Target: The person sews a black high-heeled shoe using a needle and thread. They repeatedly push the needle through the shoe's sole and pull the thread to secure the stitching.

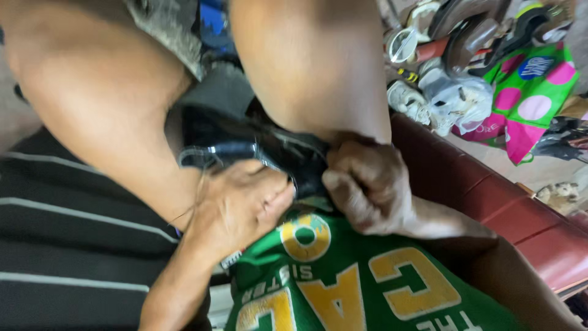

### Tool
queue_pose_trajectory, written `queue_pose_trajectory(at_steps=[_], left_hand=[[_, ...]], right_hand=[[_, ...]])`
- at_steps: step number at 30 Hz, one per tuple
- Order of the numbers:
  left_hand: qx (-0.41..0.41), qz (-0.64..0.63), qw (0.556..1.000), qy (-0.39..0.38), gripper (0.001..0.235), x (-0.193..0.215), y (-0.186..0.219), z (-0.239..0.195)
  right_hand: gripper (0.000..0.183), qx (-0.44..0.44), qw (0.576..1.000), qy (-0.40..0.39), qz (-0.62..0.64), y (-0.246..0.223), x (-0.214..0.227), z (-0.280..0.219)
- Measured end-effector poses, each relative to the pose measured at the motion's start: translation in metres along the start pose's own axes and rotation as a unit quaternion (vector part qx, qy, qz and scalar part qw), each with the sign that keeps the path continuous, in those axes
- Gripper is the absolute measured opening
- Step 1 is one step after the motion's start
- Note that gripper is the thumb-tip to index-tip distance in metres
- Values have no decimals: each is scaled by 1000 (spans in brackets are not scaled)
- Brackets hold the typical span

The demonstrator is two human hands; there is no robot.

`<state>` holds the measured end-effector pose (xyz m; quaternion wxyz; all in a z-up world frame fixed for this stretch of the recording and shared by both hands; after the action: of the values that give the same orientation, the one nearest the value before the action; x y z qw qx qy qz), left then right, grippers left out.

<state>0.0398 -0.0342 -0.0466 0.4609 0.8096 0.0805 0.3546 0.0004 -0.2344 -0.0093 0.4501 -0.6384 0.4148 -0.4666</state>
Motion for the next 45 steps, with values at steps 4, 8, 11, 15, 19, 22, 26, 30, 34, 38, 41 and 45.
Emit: queue_pose_trajectory(at_steps=[4,8,11,15,19,22,26,30,34,38,41,45], left_hand=[[-38,-60,995,69,13,16,14,-3],[52,-246,968,1,36,4,22,-14],[44,-260,964,25,38,-16,35,-11],[-31,-229,968,95,29,-21,42,-17],[-24,-320,946,56,30,-9,33,-22],[-62,-291,952,69,28,1,25,-17],[-65,-338,936,70,27,-3,18,-11],[-68,-309,945,85,30,-8,13,-11],[-66,-316,943,86,30,-12,9,-11],[-68,-333,937,83,30,-16,7,-10],[-75,-325,939,83,30,-14,8,-9],[-81,-299,947,86,31,-12,9,-7]], right_hand=[[31,-9,995,2,99,9,6,-6],[32,-70,965,-31,251,14,14,-18],[34,-54,962,-21,266,13,24,-17],[41,-13,985,54,165,5,43,-16],[30,11,998,65,-11,-14,58,-21],[19,-24,995,15,-99,-24,66,-26],[24,53,993,-56,-88,-22,57,-29],[32,64,981,-83,-164,-14,47,-27],[34,72,975,-81,-195,-16,44,-25],[35,70,974,-93,-193,-22,45,-22],[36,70,964,-98,-237,-24,44,-20],[35,81,956,-102,-264,-28,45,-18]])
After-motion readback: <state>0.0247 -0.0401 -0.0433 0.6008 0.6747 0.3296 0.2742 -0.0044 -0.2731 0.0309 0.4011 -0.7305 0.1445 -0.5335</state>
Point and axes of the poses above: each hand's wrist, its own z-axis towards the middle knuckle, its own x-axis out of the back of the hand, y = z × x, the point moved 3 cm from there along z, towards the middle knuckle, and after that the axes turned 4 degrees about z, right-handed, at the moved point
